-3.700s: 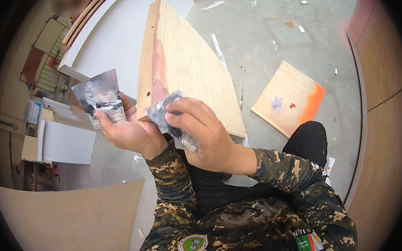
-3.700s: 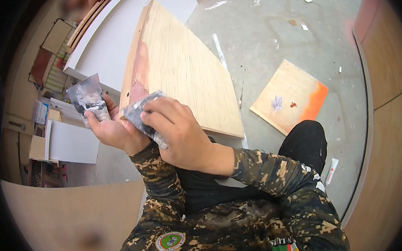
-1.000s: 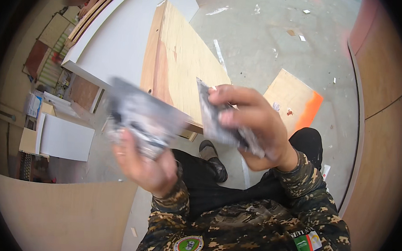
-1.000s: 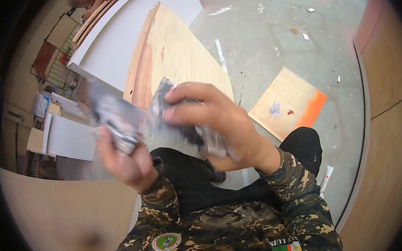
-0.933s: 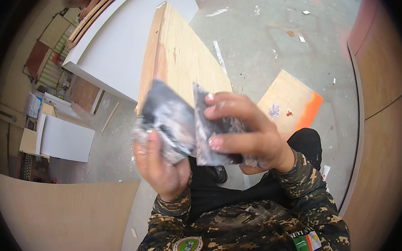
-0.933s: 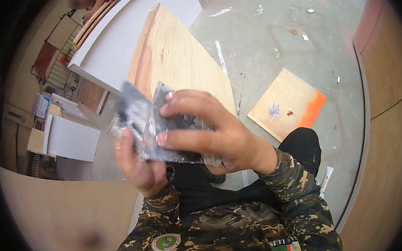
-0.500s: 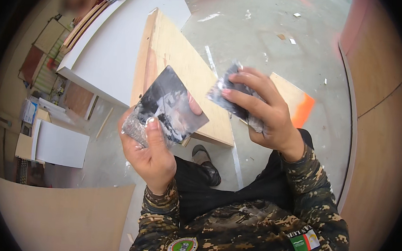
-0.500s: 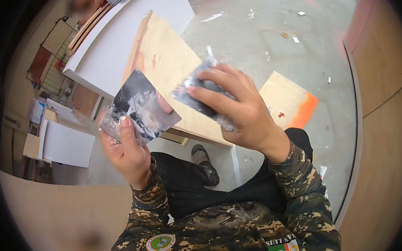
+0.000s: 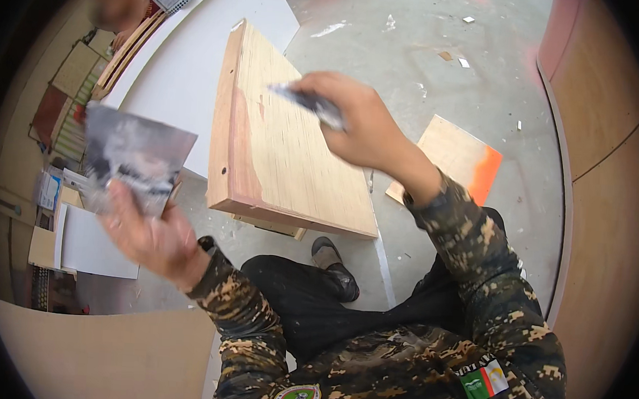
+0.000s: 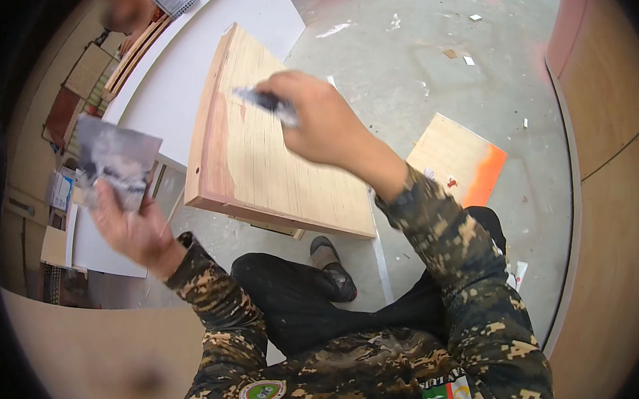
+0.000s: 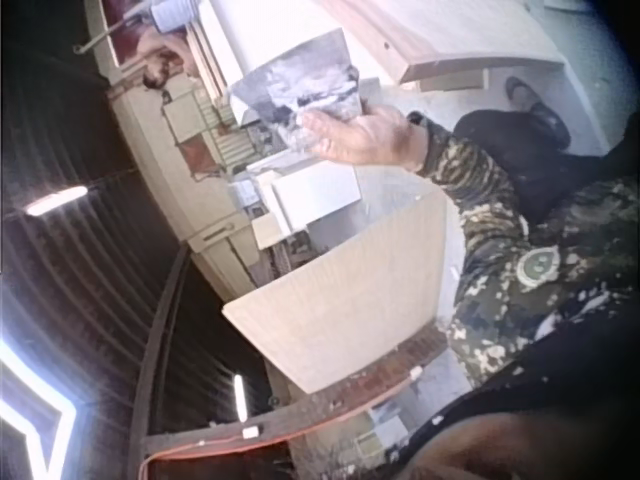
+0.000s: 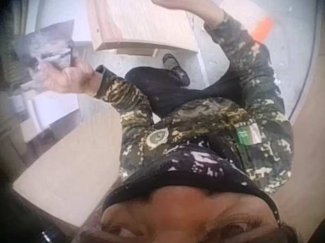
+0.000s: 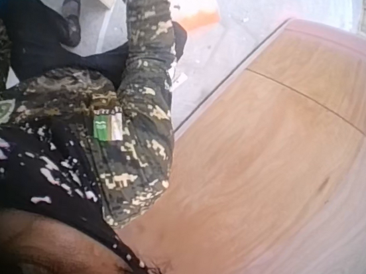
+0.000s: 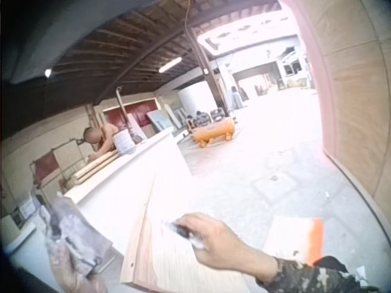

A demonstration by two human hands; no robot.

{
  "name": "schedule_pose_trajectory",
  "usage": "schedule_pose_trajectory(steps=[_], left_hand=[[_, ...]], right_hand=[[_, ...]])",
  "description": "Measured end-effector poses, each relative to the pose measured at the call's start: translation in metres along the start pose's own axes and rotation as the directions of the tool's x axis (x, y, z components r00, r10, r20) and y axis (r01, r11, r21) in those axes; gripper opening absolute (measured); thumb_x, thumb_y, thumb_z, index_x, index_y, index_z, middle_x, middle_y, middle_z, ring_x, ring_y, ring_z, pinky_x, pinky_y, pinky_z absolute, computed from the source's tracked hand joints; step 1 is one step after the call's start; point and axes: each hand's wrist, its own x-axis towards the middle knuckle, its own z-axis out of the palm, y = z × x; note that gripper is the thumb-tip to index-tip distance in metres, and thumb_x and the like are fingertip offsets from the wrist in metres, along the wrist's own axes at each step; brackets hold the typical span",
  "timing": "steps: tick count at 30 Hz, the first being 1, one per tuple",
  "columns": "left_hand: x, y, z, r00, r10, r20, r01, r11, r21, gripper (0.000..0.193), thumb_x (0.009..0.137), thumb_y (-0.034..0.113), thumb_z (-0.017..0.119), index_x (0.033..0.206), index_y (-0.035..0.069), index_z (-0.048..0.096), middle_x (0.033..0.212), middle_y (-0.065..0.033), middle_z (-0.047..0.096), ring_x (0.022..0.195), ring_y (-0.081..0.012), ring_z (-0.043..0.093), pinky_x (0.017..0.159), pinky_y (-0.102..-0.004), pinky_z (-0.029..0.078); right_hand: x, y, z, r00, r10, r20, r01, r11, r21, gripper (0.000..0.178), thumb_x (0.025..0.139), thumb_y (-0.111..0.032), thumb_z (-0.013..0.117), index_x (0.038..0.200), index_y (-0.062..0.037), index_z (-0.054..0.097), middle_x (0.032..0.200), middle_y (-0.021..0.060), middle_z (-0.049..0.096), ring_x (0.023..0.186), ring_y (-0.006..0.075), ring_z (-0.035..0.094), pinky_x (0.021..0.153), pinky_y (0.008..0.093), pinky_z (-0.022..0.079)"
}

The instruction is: Applying wood putty to the edges and screw holes of a wooden furniture component using a small spreader.

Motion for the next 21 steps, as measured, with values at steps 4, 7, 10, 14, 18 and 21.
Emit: schedule_pose_trajectory(steps=[4, 7, 10, 14, 18, 21], left_hand=[[0.007, -0.057, 0.005, 0.965, -0.239, 0.108, 0.259, 0.927, -0.271, 0.031, 0.103, 0.018, 0.054, 0.125, -0.003, 0.054, 0.117, -0.0144, 0.065, 0.095, -0.0242, 0.069, 0.07, -0.036, 0.062], [0.002, -0.078, 0.01, 0.941, -0.313, 0.125, 0.337, 0.896, -0.29, 0.032, 0.103, 0.018, 0.053, 0.128, -0.002, 0.052, 0.115, -0.0145, 0.065, 0.095, -0.0225, 0.069, 0.067, -0.0366, 0.062], [-0.005, -0.082, 0.015, 0.914, -0.395, 0.095, 0.406, 0.885, -0.228, 0.032, 0.104, 0.021, 0.051, 0.127, -0.002, 0.052, 0.113, -0.0134, 0.065, 0.093, -0.021, 0.069, 0.066, -0.0357, 0.062], [-0.007, -0.082, 0.019, 0.908, -0.414, 0.059, 0.417, 0.908, -0.037, 0.035, 0.104, 0.026, 0.051, 0.126, -0.001, 0.052, 0.112, -0.0113, 0.064, 0.09, -0.0183, 0.069, 0.062, -0.0321, 0.061], [-0.007, -0.083, 0.019, 0.905, -0.426, 0.005, 0.426, 0.905, -0.003, 0.033, 0.105, 0.025, 0.049, 0.126, -0.001, 0.052, 0.112, -0.012, 0.064, 0.09, -0.0172, 0.069, 0.062, -0.0314, 0.061], [-0.008, -0.084, 0.015, 0.908, -0.419, 0.008, 0.419, 0.907, -0.034, 0.032, 0.105, 0.024, 0.048, 0.125, -0.002, 0.053, 0.112, -0.0122, 0.064, 0.09, -0.0172, 0.069, 0.063, -0.0317, 0.061]], right_hand=[[0.056, 0.053, 0.046, 0.992, 0.102, -0.077, -0.103, 0.995, -0.016, 0.04, 0.076, 0.006, 0.059, 0.115, 0.0008, 0.066, 0.112, 0.0192, 0.068, 0.103, 0.0348, 0.066, 0.092, 0.039, 0.052], [0.082, 0.082, 0.073, 0.98, 0.168, -0.112, -0.169, 0.986, -0.004, 0.04, 0.077, 0.005, 0.058, 0.115, 0.0007, 0.068, 0.112, 0.0202, 0.068, 0.102, 0.0353, 0.066, 0.091, 0.0388, 0.052], [0.097, 0.104, 0.092, 0.971, 0.193, -0.143, -0.194, 0.981, 0.002, 0.039, 0.075, 0.006, 0.056, 0.111, 0.0014, 0.069, 0.11, 0.0226, 0.066, 0.103, 0.0397, 0.063, 0.091, 0.0421, 0.051], [0.103, 0.1, 0.108, 0.972, 0.098, -0.211, -0.098, 0.995, 0.01, 0.034, 0.077, 0.004, 0.058, 0.109, 0.002, 0.069, 0.11, 0.0211, 0.067, 0.102, 0.0388, 0.064, 0.091, 0.0413, 0.052], [0.073, 0.063, 0.111, 0.971, -0.03, -0.239, 0.092, 0.963, 0.254, 0.039, 0.072, 0.01, 0.057, 0.109, 0.0015, 0.068, 0.111, 0.016, 0.069, 0.107, 0.0309, 0.067, 0.09, 0.0365, 0.053], [0.066, 0.062, 0.094, 0.984, 0.032, -0.176, 0.034, 0.932, 0.361, 0.042, 0.075, 0.008, 0.053, 0.113, 0.0003, 0.068, 0.113, 0.0135, 0.071, 0.106, 0.025, 0.068, 0.089, 0.0335, 0.053]])
